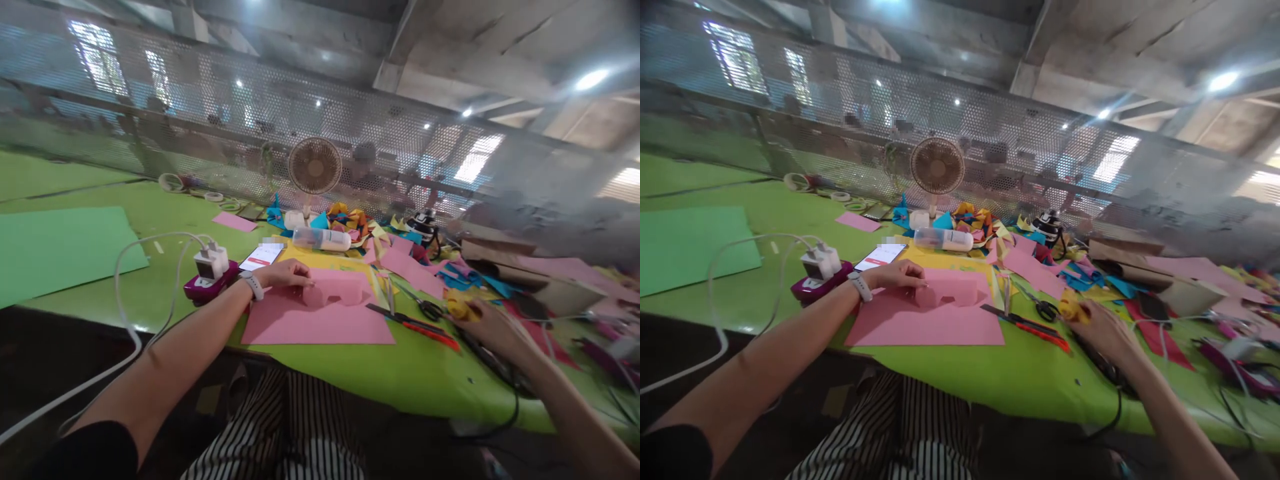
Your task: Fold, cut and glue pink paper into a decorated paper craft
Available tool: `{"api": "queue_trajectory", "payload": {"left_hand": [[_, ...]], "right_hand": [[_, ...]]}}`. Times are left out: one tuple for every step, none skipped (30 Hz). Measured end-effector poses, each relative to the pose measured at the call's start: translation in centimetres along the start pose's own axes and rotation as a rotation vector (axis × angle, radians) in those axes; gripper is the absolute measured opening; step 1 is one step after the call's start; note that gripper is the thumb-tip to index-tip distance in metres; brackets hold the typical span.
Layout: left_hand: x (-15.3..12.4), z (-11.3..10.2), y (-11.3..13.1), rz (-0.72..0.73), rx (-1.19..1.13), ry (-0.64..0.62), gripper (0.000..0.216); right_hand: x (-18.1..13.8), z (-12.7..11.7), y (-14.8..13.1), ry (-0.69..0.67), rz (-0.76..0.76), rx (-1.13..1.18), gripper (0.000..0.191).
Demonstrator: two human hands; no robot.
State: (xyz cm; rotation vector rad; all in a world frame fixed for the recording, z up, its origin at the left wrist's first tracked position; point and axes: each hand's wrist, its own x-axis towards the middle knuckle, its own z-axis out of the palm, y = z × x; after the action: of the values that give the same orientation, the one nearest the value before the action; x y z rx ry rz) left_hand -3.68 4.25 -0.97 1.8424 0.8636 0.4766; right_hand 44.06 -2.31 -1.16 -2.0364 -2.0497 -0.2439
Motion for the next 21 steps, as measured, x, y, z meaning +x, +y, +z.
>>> {"api": "queue_trajectory", "payload": {"left_hand": [[0.0,0.0,0.1,0.001,0.000,-0.001,0.031],[0.0,0.1,0.1,0.002,0.001,-0.003,0.030],[-0.1,0.1,0.2,0.004,0.004,-0.002,0.030],[-0.1,0.1,0.2,0.004,0.005,0.001,0.029],[-0.1,0.1,0.2,0.000,0.005,0.008,0.029],[-0.1,0.1,0.3,-0.007,0.003,0.016,0.029],[-0.1,0.1,0.3,-0.016,0.000,0.025,0.029],[-0.1,0.1,0.3,-0.026,-0.002,0.031,0.029],[-0.1,0.1,0.4,-0.033,-0.003,0.033,0.030],[-0.1,0.1,0.5,-0.037,-0.003,0.029,0.030],[-0.1,0.2,0.5,-0.039,-0.004,0.025,0.031],[-0.1,0.2,0.6,-0.042,-0.007,0.020,0.031],[-0.1,0.2,0.7,-0.046,-0.012,0.018,0.032],[-0.1,0.2,0.7,-0.049,-0.015,0.017,0.032],[-0.1,0.3,0.8,-0.053,-0.015,0.018,0.033],[-0.1,0.3,0.9,-0.057,-0.011,0.020,0.033],[-0.1,0.3,0.9,-0.058,-0.002,0.023,0.034],[-0.1,0.2,1.0,-0.059,0.009,0.025,0.035],[-0.1,0.2,1.0,-0.060,0.020,0.028,0.035],[-0.1,0.2,1.0,-0.061,0.030,0.031,0.036],[-0.1,0.1,1.0,-0.061,0.038,0.030,0.036]], "right_hand": [[-0.5,0.5,1.4,-0.031,0.031,-0.007,0.042],[-1.0,0.9,2.6,-0.051,0.069,-0.015,0.045],[-1.5,1.3,3.5,-0.063,0.097,-0.016,0.047],[-1.9,1.6,4.2,-0.074,0.112,-0.012,0.048],[-2.2,1.8,4.6,-0.085,0.114,-0.003,0.049],[-2.5,1.8,4.9,-0.093,0.100,0.007,0.048],[-2.7,1.7,5.1,-0.095,0.079,0.012,0.047],[-2.7,1.4,5.1,-0.088,0.060,0.012,0.047],[-2.7,1.0,4.9,-0.074,0.044,0.008,0.047],[-2.6,0.5,4.5,-0.048,0.032,0.006,0.047],[-2.4,-0.1,3.8,-0.013,0.022,0.008,0.046],[-2.0,-0.7,2.7,0.022,0.007,0.025,0.044],[-1.5,-1.2,1.4,0.068,-0.021,0.056,0.040],[-0.9,-1.6,-0.1,0.105,-0.047,0.081,0.037],[-0.1,-1.7,-1.9,0.116,-0.051,0.105,0.037],[0.7,-1.7,-3.8,0.085,-0.040,0.130,0.039],[1.7,-1.4,-5.6,0.026,-0.039,0.166,0.041],[2.6,-0.9,-7.3,-0.041,-0.053,0.201,0.043],[3.6,-0.3,-8.8,-0.103,-0.059,0.229,0.045],[4.4,0.4,-10.1,-0.165,-0.058,0.269,0.047],[5.1,1.1,-11.1,-0.209,-0.070,0.298,0.048]]}}
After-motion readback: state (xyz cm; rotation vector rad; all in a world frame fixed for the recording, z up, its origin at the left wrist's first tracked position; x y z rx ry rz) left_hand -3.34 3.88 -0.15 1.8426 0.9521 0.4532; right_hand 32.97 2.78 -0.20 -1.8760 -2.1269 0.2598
